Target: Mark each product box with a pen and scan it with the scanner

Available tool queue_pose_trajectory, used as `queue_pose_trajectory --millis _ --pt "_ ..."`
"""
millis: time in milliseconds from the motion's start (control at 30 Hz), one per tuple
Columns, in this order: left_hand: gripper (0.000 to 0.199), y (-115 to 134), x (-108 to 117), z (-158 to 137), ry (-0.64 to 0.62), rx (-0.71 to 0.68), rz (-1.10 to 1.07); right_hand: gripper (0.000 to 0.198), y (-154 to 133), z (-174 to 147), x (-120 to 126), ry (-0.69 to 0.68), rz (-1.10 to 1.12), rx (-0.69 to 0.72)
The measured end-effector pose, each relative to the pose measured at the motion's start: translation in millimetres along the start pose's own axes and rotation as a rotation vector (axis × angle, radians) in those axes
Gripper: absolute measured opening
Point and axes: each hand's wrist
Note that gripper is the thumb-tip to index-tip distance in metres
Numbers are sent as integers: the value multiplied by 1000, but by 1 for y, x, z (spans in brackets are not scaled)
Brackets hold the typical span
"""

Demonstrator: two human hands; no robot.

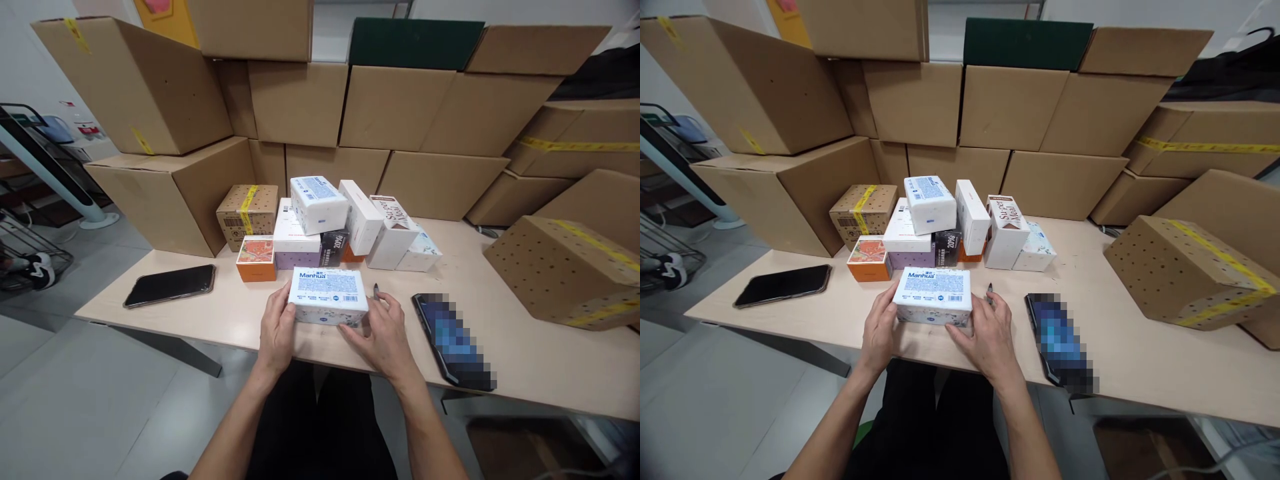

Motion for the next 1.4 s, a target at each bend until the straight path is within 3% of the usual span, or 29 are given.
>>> queue_pose_trajectory --millis 167,400,500,700,1033,1200,1400 --pt "46 -1 1 1 -19 -10 -3 57 1 0 1 -24 42 8" --pt "54 -5 7 4 -74 33 -218 67 -1 0 4 -105 104 48" --pt "56 -7 6 2 -69 81 -318 73 0 0 3 -70 94 55" --pt "61 -6 1 -1 -6 151 -431 60 5 -1 4 -7 127 114" --pt "54 -6 2 -8 87 37 -261 57 8 -3 4 61 184 154" --pt "53 -6 5 -8 100 -33 -89 45 5 -2 8 26 216 99" --pt "53 0 5 -8 56 -3 4 39 3 -1 8 -32 202 -33"
Point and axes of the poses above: each hand's wrist, its own z-axis towards the middle knuckle, its own x-axis out of the back of the hand, y = z × x, and after that the axes turned 4 degrees about z, right-handed
